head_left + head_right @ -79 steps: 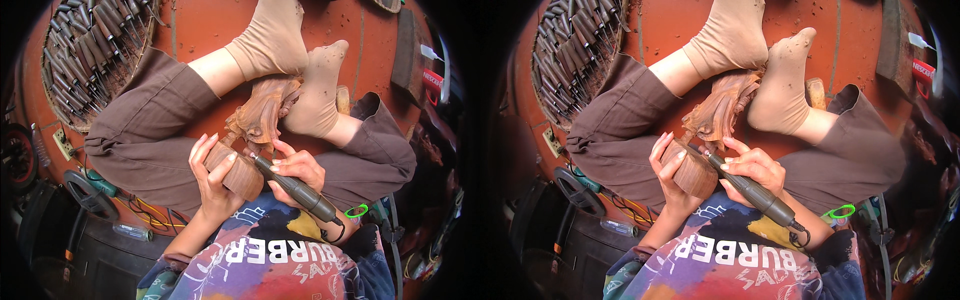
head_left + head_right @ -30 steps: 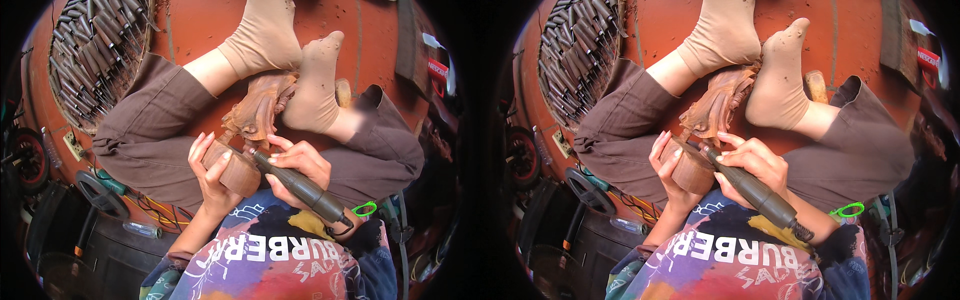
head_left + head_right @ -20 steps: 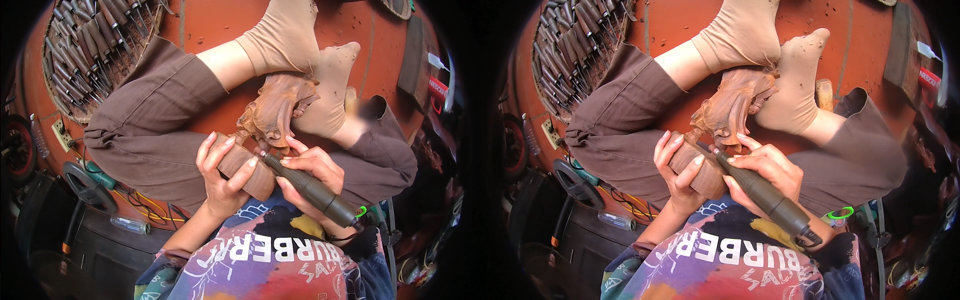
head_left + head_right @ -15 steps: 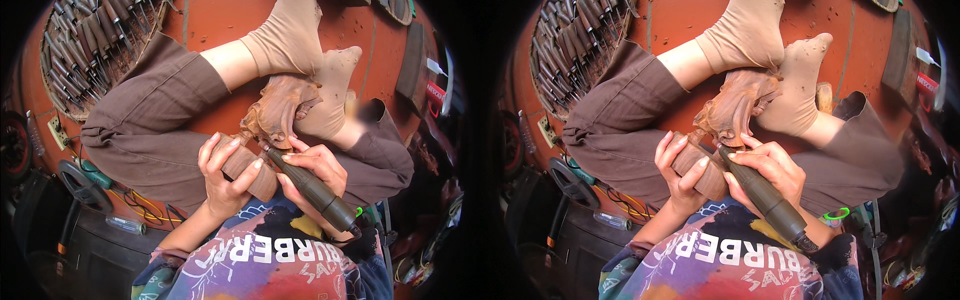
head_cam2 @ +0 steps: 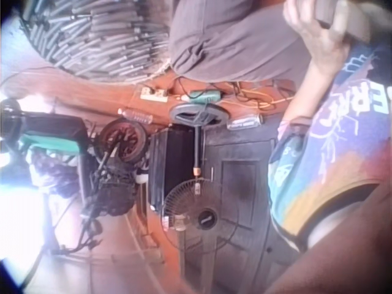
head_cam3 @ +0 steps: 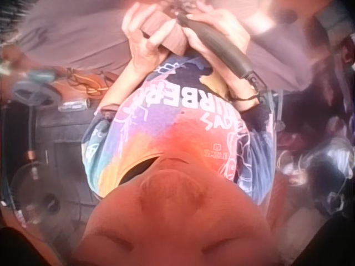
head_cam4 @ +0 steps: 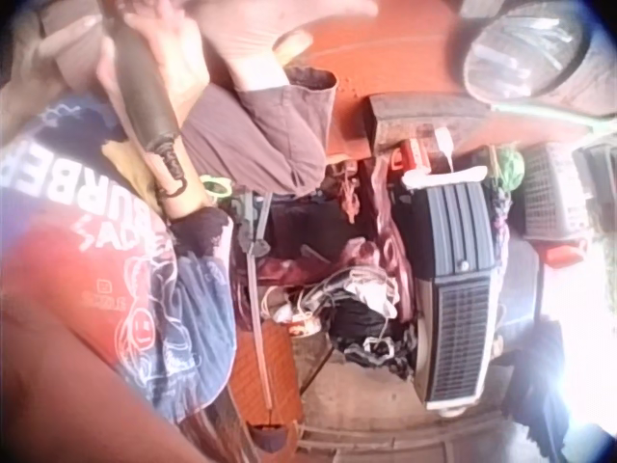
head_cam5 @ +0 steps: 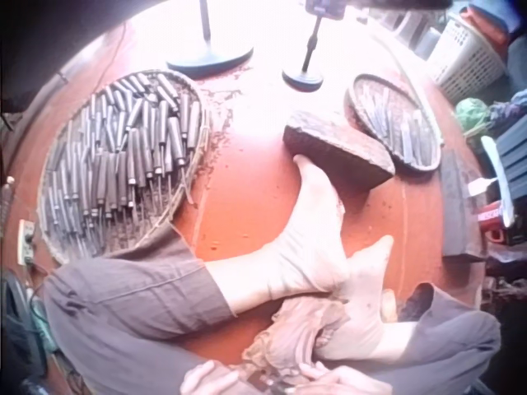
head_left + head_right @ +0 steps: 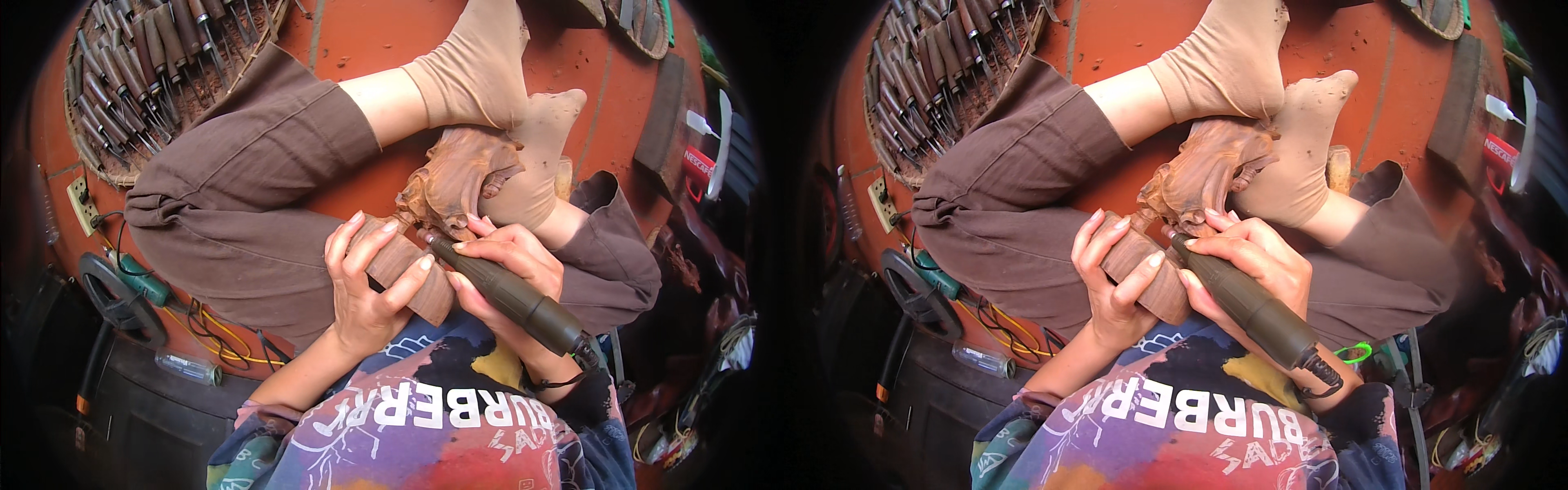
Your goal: The person uses a rotary carving tool to shape a piece of wood held between their legs. They rotate the wood and adjust the tool to carve different areas of the object.
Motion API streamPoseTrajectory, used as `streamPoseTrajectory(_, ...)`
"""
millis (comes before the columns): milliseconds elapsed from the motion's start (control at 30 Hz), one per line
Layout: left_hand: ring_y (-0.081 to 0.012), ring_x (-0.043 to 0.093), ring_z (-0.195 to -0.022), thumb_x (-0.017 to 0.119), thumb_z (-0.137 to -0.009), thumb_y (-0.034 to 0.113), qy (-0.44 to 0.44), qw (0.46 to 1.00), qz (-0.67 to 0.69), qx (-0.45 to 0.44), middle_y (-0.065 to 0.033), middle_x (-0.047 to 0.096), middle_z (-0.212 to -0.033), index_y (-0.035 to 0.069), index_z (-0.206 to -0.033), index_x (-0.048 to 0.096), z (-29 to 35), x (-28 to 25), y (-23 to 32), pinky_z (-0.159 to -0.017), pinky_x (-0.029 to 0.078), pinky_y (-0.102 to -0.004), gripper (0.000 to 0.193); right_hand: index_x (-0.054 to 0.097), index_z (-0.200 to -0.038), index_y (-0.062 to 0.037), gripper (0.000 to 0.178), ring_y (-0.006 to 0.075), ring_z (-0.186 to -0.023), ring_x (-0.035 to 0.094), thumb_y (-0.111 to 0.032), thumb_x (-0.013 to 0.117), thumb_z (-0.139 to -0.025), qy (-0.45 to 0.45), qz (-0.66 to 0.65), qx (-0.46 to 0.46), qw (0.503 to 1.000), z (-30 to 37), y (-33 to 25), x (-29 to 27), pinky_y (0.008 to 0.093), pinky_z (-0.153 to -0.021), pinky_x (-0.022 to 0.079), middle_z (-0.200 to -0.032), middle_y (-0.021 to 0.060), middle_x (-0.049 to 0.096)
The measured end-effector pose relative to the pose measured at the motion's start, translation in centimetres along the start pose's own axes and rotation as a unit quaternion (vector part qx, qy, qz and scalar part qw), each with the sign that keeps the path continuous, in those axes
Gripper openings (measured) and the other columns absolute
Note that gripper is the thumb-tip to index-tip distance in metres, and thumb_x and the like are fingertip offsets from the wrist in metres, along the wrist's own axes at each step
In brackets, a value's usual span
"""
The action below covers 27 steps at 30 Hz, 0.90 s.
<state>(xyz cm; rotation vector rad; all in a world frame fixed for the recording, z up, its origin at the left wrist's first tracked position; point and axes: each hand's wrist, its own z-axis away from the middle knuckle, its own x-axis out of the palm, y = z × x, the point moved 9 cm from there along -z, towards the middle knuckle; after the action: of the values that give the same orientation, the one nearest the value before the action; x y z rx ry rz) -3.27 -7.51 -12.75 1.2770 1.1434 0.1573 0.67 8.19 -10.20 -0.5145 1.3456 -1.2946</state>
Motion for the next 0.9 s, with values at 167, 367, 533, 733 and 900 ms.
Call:
streamPoseTrajectory(167, -0.0426, 0.038, -0.126, 0.079, -0.064, 0.009, -0.001, 1.000, -0.003, 0.002, -0.0123, 0.044, -0.134, 0.028, -0.118, 0.058, 0.0, 0.0, 0.1, -0.097, 0.040, -0.0585, 0.062, 0.071, -0.094, -0.0009, 0.028, 0.0278, -0.099, 0.069, 0.002, 0.079, -0.068, 0.001, 0.001, 0.005, 1.000, 0.4, -0.2, -0.4, 0.0400, -0.098, 0.052, -0.083, 0.0106, 0.064)
streamPoseTrajectory(367, -0.0430, 0.037, -0.126, 0.079, -0.064, 0.009, 0.000, 1.000, -0.003, 0.005, -0.0130, 0.044, -0.132, 0.028, -0.118, 0.058, -0.1, 0.0, 0.2, -0.097, 0.040, -0.0592, 0.061, 0.070, -0.094, -0.0005, 0.027, 0.0290, -0.102, 0.069, 0.002, 0.079, -0.069, -0.010, -0.025, 0.011, 1.000, 0.5, 0.2, -0.8, 0.0424, -0.102, 0.049, -0.085, 0.0106, 0.064)
streamPoseTrajectory(533, -0.0432, 0.037, -0.126, 0.078, -0.066, 0.010, -0.011, 1.000, -0.007, -0.002, -0.0133, 0.045, -0.132, 0.028, -0.117, 0.059, -0.1, 0.2, 0.2, -0.098, 0.039, -0.0596, 0.058, 0.070, -0.094, -0.0004, 0.026, 0.0293, -0.104, 0.069, 0.002, 0.079, -0.070, 0.007, -0.024, 0.016, 1.000, 0.9, 0.5, -0.4, 0.0442, -0.104, 0.047, -0.085, 0.0103, 0.064)
streamPoseTrajectory(733, -0.0428, 0.038, -0.126, 0.078, -0.068, 0.013, -0.018, 1.000, -0.025, 0.000, -0.0128, 0.045, -0.131, 0.029, -0.115, 0.060, 0.1, 0.2, 0.3, -0.098, 0.039, -0.0595, 0.053, 0.070, -0.093, -0.0008, 0.026, 0.0306, -0.107, 0.068, 0.003, 0.078, -0.069, 0.003, -0.062, 0.029, 0.998, 0.6, 1.1, -0.9, 0.0459, -0.104, 0.046, -0.086, 0.0105, 0.065)
streamPoseTrajectory(900, -0.0429, 0.038, -0.126, 0.080, -0.068, 0.016, -0.014, 1.000, -0.019, -0.003, -0.0125, 0.046, -0.130, 0.028, -0.115, 0.059, 0.0, 0.2, 0.1, -0.100, 0.038, -0.0586, 0.053, 0.070, -0.095, -0.0004, 0.027, 0.0319, -0.109, 0.067, 0.005, 0.078, -0.069, 0.018, -0.063, 0.002, 0.998, 1.6, 1.2, -0.5, 0.0479, -0.107, 0.044, -0.084, 0.0102, 0.063)
